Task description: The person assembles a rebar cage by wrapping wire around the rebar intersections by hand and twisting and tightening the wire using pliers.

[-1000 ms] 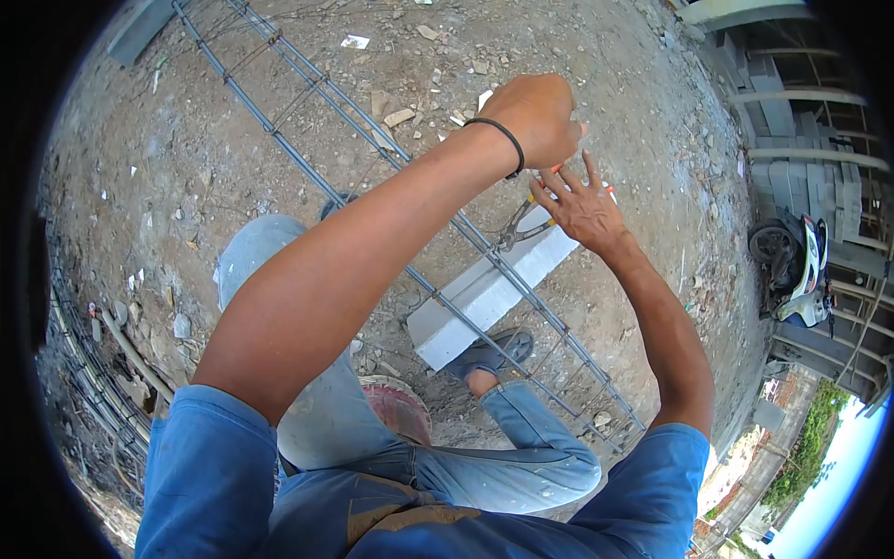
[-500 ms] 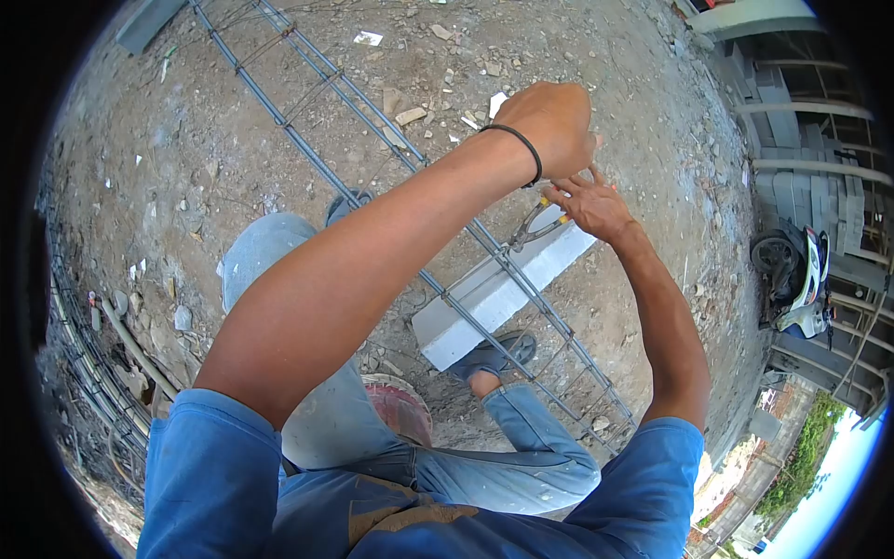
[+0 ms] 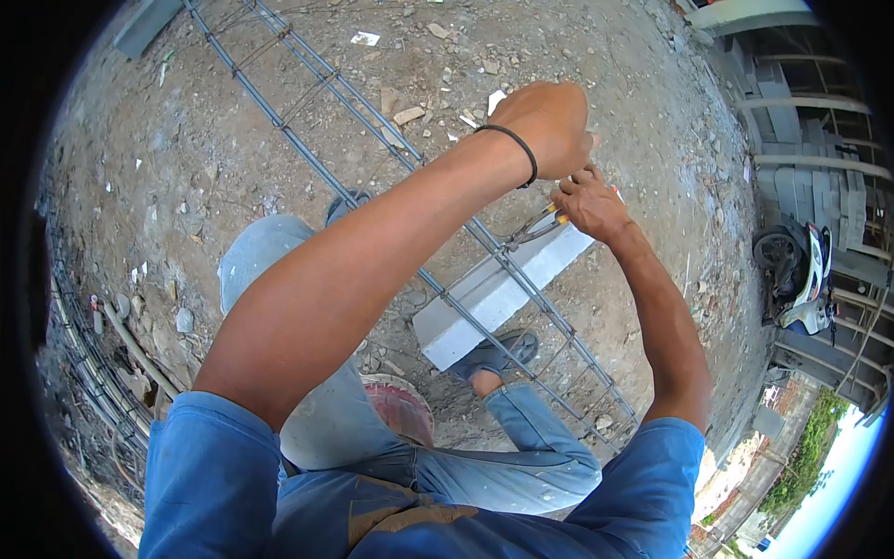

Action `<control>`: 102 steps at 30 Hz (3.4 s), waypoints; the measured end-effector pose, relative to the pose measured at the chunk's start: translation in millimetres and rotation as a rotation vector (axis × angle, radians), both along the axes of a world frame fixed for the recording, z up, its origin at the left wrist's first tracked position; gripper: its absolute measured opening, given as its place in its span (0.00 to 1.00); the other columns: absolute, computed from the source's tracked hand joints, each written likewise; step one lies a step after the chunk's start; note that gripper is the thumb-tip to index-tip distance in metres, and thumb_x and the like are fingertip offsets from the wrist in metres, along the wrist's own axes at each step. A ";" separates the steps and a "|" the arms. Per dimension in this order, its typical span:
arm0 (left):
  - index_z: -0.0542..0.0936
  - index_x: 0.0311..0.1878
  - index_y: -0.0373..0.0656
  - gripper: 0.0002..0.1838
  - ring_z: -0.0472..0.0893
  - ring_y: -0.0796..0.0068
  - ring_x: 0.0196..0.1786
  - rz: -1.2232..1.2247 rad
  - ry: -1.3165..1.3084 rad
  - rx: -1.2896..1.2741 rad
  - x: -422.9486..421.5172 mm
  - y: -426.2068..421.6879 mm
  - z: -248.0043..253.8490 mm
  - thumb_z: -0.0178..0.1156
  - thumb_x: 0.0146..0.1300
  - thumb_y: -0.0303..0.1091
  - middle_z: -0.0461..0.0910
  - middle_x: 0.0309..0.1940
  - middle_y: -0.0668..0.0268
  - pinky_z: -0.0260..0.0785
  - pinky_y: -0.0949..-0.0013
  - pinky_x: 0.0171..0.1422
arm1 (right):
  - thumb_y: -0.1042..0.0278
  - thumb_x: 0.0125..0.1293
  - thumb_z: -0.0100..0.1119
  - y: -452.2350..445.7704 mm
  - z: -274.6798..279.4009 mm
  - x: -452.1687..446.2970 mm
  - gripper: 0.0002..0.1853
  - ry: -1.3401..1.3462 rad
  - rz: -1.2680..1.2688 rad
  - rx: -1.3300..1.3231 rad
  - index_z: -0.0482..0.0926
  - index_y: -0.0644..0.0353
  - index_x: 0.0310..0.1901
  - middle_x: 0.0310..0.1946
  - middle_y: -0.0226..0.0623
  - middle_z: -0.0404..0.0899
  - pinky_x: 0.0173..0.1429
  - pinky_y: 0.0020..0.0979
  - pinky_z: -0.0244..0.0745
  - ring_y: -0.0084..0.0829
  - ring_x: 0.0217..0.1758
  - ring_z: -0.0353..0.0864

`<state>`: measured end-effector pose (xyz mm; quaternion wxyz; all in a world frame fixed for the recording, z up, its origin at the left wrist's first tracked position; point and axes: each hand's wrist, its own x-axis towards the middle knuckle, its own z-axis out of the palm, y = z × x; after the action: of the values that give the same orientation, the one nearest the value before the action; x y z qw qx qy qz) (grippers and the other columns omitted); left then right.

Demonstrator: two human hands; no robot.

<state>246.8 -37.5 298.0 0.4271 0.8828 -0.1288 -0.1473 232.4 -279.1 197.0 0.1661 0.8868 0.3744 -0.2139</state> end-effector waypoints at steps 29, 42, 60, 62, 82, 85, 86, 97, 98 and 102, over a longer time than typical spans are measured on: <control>0.86 0.40 0.32 0.19 0.85 0.43 0.48 -0.021 -0.082 0.121 -4.8 23.0 -16.2 0.64 0.66 0.44 0.85 0.40 0.42 0.77 0.50 0.56 | 0.67 0.46 0.80 26.0 7.2 62.1 0.20 0.879 -0.595 -0.561 0.83 0.67 0.38 0.23 0.42 0.82 0.25 0.36 0.79 0.34 0.23 0.83; 0.87 0.41 0.33 0.19 0.86 0.46 0.49 -0.028 -0.088 0.040 -7.1 28.5 -6.5 0.65 0.66 0.44 0.86 0.41 0.45 0.78 0.52 0.56 | 0.56 0.64 0.59 -11.3 21.2 -14.3 0.17 -0.519 0.540 0.182 0.77 0.57 0.50 0.37 0.37 0.79 0.63 0.42 0.70 0.41 0.52 0.79; 0.86 0.39 0.33 0.18 0.85 0.45 0.49 -0.027 -0.071 0.055 1.8 12.3 -5.7 0.64 0.67 0.42 0.85 0.41 0.43 0.77 0.51 0.55 | 0.61 0.48 0.73 -43.4 -43.3 -4.3 0.16 0.528 -0.446 -0.172 0.88 0.60 0.37 0.31 0.50 0.87 0.43 0.42 0.80 0.48 0.36 0.87; 0.86 0.39 0.33 0.17 0.85 0.45 0.50 -0.066 -0.054 0.037 -2.7 8.0 -8.4 0.65 0.67 0.42 0.85 0.43 0.43 0.77 0.51 0.55 | 0.62 0.48 0.72 -48.0 -44.8 0.2 0.15 0.543 -0.388 -0.144 0.88 0.60 0.37 0.31 0.49 0.87 0.43 0.42 0.80 0.48 0.36 0.87; 0.78 0.48 0.33 0.14 0.85 0.53 0.39 0.508 0.816 -0.435 -144.6 -173.7 -140.4 0.61 0.66 0.35 0.84 0.41 0.49 0.80 0.57 0.43 | 0.60 0.45 0.70 -48.2 -31.2 -4.0 0.10 0.288 -0.228 -0.078 0.86 0.57 0.26 0.24 0.44 0.84 0.40 0.43 0.79 0.46 0.34 0.85; 0.82 0.41 0.35 0.11 0.87 0.58 0.36 0.929 1.345 -1.060 -106.9 -152.0 -82.0 0.54 0.70 0.32 0.84 0.36 0.51 0.80 0.56 0.30 | 0.62 0.45 0.71 -60.9 -46.0 8.4 0.11 0.462 -0.294 -0.081 0.84 0.61 0.23 0.21 0.43 0.82 0.33 0.41 0.77 0.41 0.28 0.84; 0.82 0.40 0.33 0.11 0.87 0.61 0.33 0.788 1.423 -1.044 -89.8 -146.1 -85.1 0.54 0.69 0.31 0.84 0.33 0.52 0.79 0.60 0.27 | 0.64 0.45 0.71 -67.2 -50.6 15.5 0.11 0.632 -0.404 -0.115 0.83 0.63 0.21 0.19 0.42 0.81 0.29 0.39 0.76 0.37 0.25 0.84; 0.83 0.31 0.27 0.06 0.81 0.74 0.21 0.170 0.786 -0.657 -22.9 -39.8 -86.5 0.61 0.57 0.22 0.86 0.26 0.53 0.64 0.72 0.19 | 0.63 0.45 0.78 -20.2 29.2 -8.8 0.28 0.664 -0.574 -0.075 0.76 0.67 0.45 0.28 0.47 0.83 0.30 0.41 0.79 0.42 0.27 0.86; 0.81 0.31 0.26 0.05 0.82 0.72 0.22 0.164 0.731 -0.684 -25.2 -42.1 -97.2 0.61 0.58 0.21 0.85 0.26 0.50 0.67 0.70 0.20 | 0.61 0.43 0.76 -39.0 13.0 -12.9 0.29 0.391 -0.171 0.018 0.73 0.63 0.45 0.27 0.49 0.82 0.37 0.47 0.78 0.51 0.31 0.84; 0.76 0.40 0.21 0.08 0.82 0.65 0.23 0.422 0.707 -0.896 -25.6 -58.4 -107.0 0.53 0.59 0.18 0.83 0.26 0.49 0.70 0.65 0.22 | 0.61 0.46 0.71 -42.4 12.5 -50.8 0.24 -0.288 0.130 0.334 0.78 0.59 0.46 0.40 0.41 0.76 0.61 0.51 0.66 0.44 0.48 0.76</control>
<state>221.2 -95.9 191.0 0.7941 0.5210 0.1493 -0.2752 181.6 -321.5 209.6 0.0825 0.8973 0.4335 -0.0089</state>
